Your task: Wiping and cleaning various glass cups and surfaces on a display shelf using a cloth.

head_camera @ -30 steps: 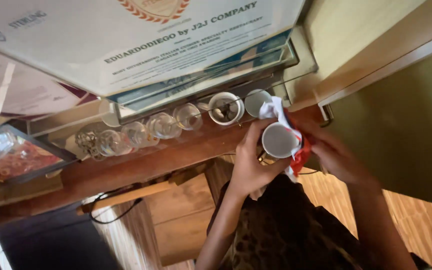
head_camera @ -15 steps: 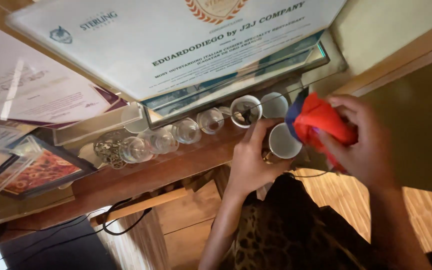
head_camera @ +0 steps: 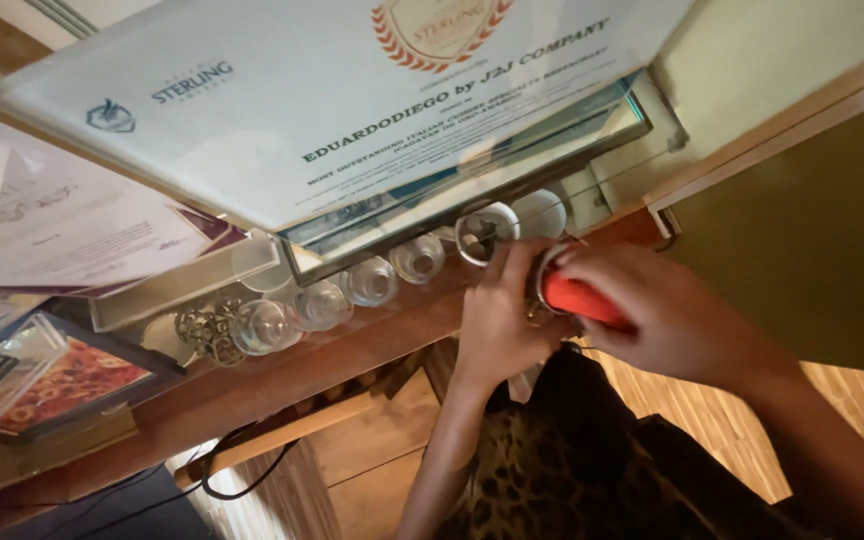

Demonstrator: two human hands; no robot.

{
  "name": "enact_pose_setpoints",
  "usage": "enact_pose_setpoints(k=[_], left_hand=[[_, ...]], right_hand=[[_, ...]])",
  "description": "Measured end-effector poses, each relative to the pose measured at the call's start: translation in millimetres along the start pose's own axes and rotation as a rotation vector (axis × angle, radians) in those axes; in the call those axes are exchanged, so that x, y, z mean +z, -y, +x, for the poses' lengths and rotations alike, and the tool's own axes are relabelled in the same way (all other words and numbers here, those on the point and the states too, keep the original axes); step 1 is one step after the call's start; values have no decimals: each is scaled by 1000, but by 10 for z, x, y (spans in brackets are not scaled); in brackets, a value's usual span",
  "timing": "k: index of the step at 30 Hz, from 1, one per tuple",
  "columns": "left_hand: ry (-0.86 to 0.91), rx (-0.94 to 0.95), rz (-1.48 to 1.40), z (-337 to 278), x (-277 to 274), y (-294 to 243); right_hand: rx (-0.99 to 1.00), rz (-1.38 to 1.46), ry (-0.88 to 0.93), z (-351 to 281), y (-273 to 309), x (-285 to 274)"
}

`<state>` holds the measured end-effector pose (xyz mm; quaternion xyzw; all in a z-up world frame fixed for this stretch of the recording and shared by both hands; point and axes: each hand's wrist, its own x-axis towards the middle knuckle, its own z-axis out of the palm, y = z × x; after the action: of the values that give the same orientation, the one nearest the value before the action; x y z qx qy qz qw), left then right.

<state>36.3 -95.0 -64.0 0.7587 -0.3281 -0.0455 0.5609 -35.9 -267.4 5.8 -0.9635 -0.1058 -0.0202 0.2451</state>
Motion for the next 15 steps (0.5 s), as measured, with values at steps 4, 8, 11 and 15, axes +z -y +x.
enact_pose_setpoints(k=[4,8,11,15], left_hand=[[-42,-79,-54,-2,-40,100],[-89,0,-124,-33,-50,84],[-31,-61,-104,-35,-27,52],[46,-115,-32,-36,8,-22]], right_hand=[[149,292,-17,-69,-14,-85],[56,124,-243,-60,21,-5],[133,155,-325,-112,-31,128],[-4,-17,-333,-137,-28,190]])
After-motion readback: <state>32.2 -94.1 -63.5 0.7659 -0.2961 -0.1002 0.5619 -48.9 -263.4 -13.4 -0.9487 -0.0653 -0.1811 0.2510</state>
